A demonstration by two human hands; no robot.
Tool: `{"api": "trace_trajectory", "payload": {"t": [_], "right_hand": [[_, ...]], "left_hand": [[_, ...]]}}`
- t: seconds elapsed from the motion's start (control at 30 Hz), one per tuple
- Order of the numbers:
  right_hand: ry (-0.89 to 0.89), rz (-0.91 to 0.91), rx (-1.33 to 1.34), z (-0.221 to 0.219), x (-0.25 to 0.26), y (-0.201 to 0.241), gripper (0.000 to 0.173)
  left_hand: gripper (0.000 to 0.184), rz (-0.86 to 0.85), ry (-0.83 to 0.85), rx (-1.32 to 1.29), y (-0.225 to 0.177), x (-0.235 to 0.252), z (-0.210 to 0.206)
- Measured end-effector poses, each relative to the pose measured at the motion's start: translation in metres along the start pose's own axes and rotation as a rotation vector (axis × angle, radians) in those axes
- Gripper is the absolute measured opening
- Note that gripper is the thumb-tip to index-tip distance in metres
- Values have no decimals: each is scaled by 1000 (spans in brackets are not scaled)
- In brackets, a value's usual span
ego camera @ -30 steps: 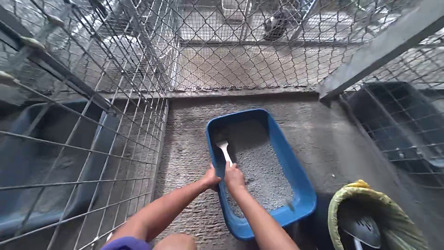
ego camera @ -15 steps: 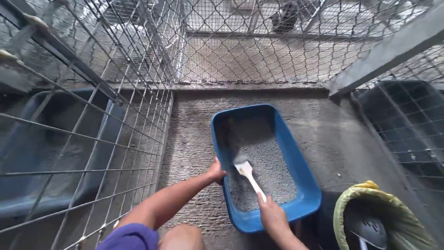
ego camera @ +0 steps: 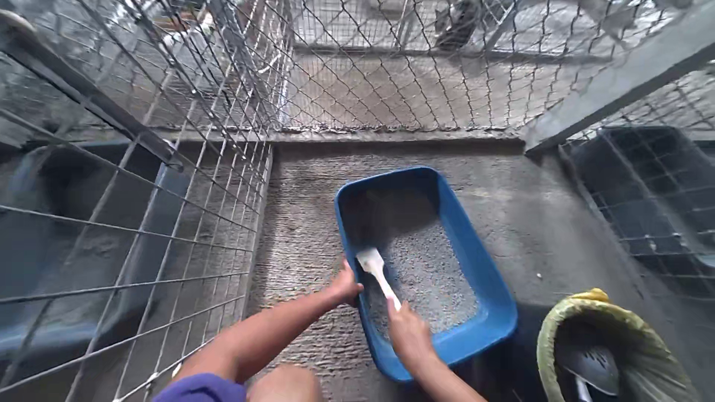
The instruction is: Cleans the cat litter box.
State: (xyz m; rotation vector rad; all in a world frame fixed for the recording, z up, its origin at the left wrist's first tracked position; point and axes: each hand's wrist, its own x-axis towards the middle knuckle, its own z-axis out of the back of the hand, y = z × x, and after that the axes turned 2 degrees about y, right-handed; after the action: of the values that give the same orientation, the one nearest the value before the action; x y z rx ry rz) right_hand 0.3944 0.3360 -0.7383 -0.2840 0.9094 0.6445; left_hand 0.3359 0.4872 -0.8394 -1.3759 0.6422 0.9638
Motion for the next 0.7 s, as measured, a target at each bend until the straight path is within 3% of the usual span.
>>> {"api": "trace_trajectory", "payload": {"t": [0.13,0.2,0.3,0.4,0.47,0.57,0.7], "right_hand": [[-150,-5,85,28,89,35,60],[-144,-25,155,46,88,41,56],[-76,20,392,57,46,-1,45],[-10,149,633,24,31,-43,40],[2,180,749,5,52,-46,41],[-49,238,820,14,102,-35,41],[-222,232,798,17,127,-9,41]], "left_hand": [[96,-20,12,-128,7,6,-1],[94,-26,11,-147,8,6,1],[96,-18,6,-109,2,4,3],[98,-3,2,-47,0,5,-1],[99,3,5,-47,0,5,-2],[99,4,5,-62,-3,5,-2],[100,8,-3,-46,-2,6,-3]]}}
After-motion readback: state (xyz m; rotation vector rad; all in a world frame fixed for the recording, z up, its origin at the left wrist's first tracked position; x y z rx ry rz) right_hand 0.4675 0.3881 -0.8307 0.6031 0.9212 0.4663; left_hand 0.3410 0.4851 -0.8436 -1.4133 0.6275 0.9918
